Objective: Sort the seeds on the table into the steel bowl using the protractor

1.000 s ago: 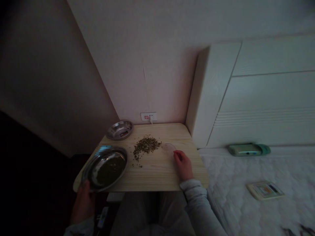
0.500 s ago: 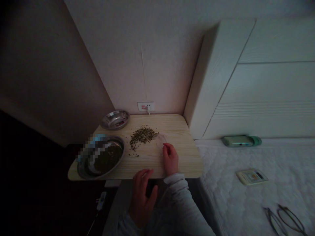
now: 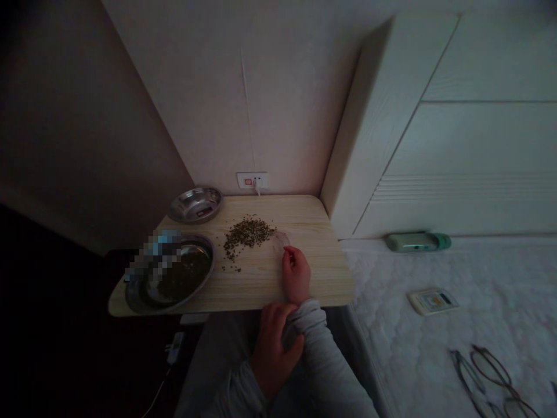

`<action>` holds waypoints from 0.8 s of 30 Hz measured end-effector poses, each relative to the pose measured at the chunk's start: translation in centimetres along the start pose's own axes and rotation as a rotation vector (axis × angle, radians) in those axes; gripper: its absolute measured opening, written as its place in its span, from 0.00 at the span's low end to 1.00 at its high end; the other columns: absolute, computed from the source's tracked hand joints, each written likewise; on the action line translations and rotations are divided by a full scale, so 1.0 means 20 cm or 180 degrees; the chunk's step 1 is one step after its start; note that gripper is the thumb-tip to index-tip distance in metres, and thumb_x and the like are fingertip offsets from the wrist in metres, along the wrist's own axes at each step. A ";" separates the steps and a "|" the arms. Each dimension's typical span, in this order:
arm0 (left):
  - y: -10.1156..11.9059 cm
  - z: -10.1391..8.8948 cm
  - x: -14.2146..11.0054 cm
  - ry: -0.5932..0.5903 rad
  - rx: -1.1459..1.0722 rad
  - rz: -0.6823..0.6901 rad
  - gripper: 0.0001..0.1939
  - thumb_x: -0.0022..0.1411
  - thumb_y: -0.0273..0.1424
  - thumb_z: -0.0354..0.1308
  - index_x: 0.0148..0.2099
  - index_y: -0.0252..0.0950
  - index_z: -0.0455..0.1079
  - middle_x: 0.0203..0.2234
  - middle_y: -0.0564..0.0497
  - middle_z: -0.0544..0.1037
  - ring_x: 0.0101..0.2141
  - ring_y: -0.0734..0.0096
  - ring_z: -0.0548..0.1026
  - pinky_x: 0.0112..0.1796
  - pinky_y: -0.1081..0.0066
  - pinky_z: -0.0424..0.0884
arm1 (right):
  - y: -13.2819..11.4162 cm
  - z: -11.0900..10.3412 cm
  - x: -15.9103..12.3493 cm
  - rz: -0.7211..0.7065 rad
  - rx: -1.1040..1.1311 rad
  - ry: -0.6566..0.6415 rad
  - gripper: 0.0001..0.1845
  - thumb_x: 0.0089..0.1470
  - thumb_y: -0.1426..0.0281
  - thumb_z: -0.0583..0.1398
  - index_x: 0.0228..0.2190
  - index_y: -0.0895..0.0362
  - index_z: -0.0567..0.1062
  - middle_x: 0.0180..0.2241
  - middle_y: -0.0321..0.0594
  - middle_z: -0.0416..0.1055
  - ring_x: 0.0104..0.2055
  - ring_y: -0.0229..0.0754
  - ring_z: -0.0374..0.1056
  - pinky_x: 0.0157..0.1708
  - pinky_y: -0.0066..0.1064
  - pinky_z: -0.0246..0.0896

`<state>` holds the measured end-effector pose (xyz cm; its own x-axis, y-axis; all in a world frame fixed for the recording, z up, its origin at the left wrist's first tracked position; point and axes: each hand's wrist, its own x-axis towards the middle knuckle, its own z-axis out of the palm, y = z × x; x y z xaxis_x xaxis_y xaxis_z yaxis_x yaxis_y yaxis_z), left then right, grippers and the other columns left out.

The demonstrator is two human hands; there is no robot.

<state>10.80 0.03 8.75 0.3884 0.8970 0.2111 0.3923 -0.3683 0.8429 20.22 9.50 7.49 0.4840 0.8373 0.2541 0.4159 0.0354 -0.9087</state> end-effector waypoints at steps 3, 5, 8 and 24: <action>0.01 0.00 0.00 0.0001 -0.0054 -0.0035 0.14 0.44 0.22 0.52 0.37 0.36 0.60 0.33 0.48 0.64 0.38 0.64 0.61 0.40 0.61 0.59 | 0.00 0.00 0.00 -0.0022 -0.0074 0.0024 0.13 0.48 0.67 0.48 0.34 0.59 0.67 0.31 0.41 0.67 0.31 0.36 0.62 0.33 0.29 0.58; 0.01 0.00 0.00 0.0047 -0.0066 -0.0052 0.15 0.45 0.22 0.51 0.38 0.36 0.60 0.33 0.47 0.64 0.38 0.64 0.62 0.40 0.60 0.59 | 0.00 0.01 0.00 -0.0082 -0.0164 0.0062 0.13 0.48 0.67 0.48 0.34 0.59 0.67 0.31 0.42 0.67 0.31 0.36 0.62 0.33 0.30 0.58; 0.00 0.02 0.00 0.0195 -0.0029 -0.0142 0.20 0.45 0.23 0.51 0.44 0.35 0.56 0.36 0.45 0.65 0.40 0.61 0.61 0.40 0.57 0.58 | 0.01 0.01 0.00 -0.0249 -0.0353 0.0139 0.14 0.48 0.67 0.48 0.33 0.59 0.68 0.31 0.42 0.68 0.30 0.36 0.62 0.32 0.29 0.57; 0.00 0.00 -0.02 0.0198 -0.0074 -0.0260 0.18 0.45 0.23 0.51 0.42 0.33 0.59 0.35 0.44 0.66 0.39 0.61 0.62 0.41 0.57 0.58 | 0.01 0.01 -0.01 -0.0448 -0.0701 0.0211 0.15 0.49 0.68 0.47 0.34 0.60 0.68 0.30 0.42 0.68 0.29 0.37 0.61 0.31 0.30 0.57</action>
<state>10.65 -0.35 8.71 0.3030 0.9375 0.1710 0.4009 -0.2882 0.8696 20.06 9.44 7.25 0.4559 0.7947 0.4007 0.6367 0.0234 -0.7708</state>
